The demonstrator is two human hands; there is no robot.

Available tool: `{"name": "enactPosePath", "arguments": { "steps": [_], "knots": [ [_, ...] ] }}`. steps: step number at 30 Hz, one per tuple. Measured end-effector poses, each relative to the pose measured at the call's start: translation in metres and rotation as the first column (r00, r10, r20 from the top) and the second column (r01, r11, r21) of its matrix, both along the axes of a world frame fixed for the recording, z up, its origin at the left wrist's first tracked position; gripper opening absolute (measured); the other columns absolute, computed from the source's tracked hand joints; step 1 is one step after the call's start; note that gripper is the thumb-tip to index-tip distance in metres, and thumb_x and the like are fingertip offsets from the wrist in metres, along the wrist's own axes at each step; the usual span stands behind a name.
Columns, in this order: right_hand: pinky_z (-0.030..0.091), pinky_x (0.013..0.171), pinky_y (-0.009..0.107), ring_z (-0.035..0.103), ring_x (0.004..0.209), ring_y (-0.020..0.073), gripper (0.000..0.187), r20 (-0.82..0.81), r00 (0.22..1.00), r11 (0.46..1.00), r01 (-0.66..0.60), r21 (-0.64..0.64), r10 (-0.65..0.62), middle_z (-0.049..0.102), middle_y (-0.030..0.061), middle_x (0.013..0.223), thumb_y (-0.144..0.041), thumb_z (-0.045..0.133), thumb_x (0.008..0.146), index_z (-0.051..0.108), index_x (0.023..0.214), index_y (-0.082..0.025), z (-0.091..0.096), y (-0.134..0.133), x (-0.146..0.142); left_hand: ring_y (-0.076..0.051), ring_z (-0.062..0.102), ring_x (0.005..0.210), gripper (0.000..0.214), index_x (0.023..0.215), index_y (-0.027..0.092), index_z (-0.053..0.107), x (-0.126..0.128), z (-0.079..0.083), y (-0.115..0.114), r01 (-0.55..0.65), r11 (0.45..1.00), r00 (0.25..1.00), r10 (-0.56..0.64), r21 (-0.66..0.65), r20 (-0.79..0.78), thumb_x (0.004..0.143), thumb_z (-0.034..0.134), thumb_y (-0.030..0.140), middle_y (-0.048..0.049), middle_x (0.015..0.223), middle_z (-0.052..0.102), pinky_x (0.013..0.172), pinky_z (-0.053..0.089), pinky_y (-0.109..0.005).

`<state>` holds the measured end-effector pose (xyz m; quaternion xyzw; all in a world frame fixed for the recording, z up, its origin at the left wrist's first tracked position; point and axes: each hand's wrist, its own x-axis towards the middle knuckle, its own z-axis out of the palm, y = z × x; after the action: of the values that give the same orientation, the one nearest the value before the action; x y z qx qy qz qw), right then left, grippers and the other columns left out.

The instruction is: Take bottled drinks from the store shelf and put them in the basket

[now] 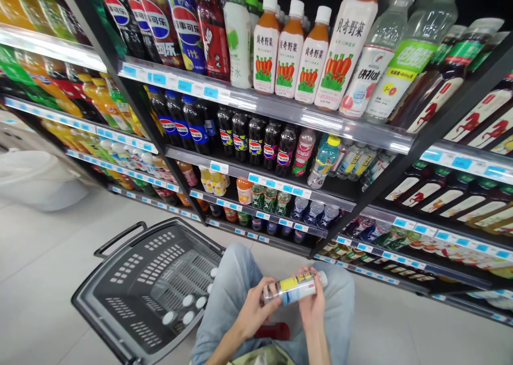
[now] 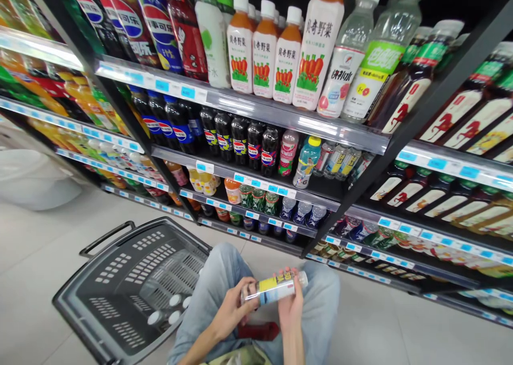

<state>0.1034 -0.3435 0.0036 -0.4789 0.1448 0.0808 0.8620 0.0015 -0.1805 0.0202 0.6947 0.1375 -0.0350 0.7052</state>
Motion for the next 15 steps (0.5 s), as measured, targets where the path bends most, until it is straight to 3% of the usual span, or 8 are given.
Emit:
{"name": "enactPosePath", "arguments": {
  "steps": [3,6,8,12,15],
  "knots": [
    [0.065,0.095,0.049,0.079,0.092,0.0269,0.045,-0.102,0.995,0.992,0.020,0.128,-0.007,0.078,-0.0014,0.099,-0.060,0.090,0.065,0.076,0.098,-0.033,0.000,0.003,-0.004,-0.014,0.054,0.041,0.070,0.118,0.017,0.060,-0.002,-0.004,0.002,0.044,0.998,0.998,-0.047,-0.046,-0.050,0.094,0.050,0.082,-0.0007,0.066,0.068,0.042,0.037,-0.024],
    [0.066,0.093,0.047,0.079,0.087,0.0249,0.042,-0.111,0.994,0.992,0.005,0.128,0.009,0.076,-0.0034,0.093,-0.059,0.090,0.066,0.075,0.095,-0.032,0.000,0.005,-0.006,-0.013,0.054,0.039,0.067,0.090,0.018,0.058,-0.004,-0.002,0.005,0.095,0.995,0.993,-0.096,-0.023,-0.064,0.099,0.038,0.082,-0.0038,0.064,0.069,0.040,0.029,-0.024],
    [0.065,0.092,0.048,0.079,0.084,0.0257,0.040,-0.117,0.993,0.994,0.006,0.107,0.007,0.076,-0.0035,0.088,-0.060,0.089,0.065,0.074,0.089,-0.031,0.000,0.004,-0.006,-0.013,0.055,0.041,0.065,0.081,0.020,0.054,-0.004,0.003,0.008,0.138,0.990,0.988,-0.136,0.021,-0.077,0.101,0.036,0.080,-0.0045,0.064,0.071,0.043,0.032,-0.025],
    [0.066,0.088,0.049,0.079,0.081,0.0277,0.044,-0.104,0.994,0.999,0.026,0.021,-0.023,0.075,-0.0030,0.085,-0.064,0.088,0.064,0.072,0.088,-0.031,0.001,0.003,-0.005,-0.019,0.070,0.067,0.063,0.082,0.021,0.062,0.000,0.012,0.013,0.177,0.961,0.984,-0.180,0.211,-0.006,0.107,0.033,0.070,-0.0058,0.073,0.075,0.069,0.052,-0.028],
    [0.066,0.082,0.044,0.079,0.079,0.0268,0.052,-0.083,0.997,1.000,-0.005,-0.027,0.003,0.076,-0.0033,0.086,-0.059,0.092,0.061,0.069,0.097,-0.030,-0.002,0.004,-0.005,-0.025,0.072,0.100,0.050,0.107,0.022,0.073,0.004,0.016,0.014,0.079,0.935,0.986,-0.124,0.347,0.109,0.107,0.043,0.061,-0.0104,0.106,0.078,0.094,0.055,-0.034]
  ]
}}
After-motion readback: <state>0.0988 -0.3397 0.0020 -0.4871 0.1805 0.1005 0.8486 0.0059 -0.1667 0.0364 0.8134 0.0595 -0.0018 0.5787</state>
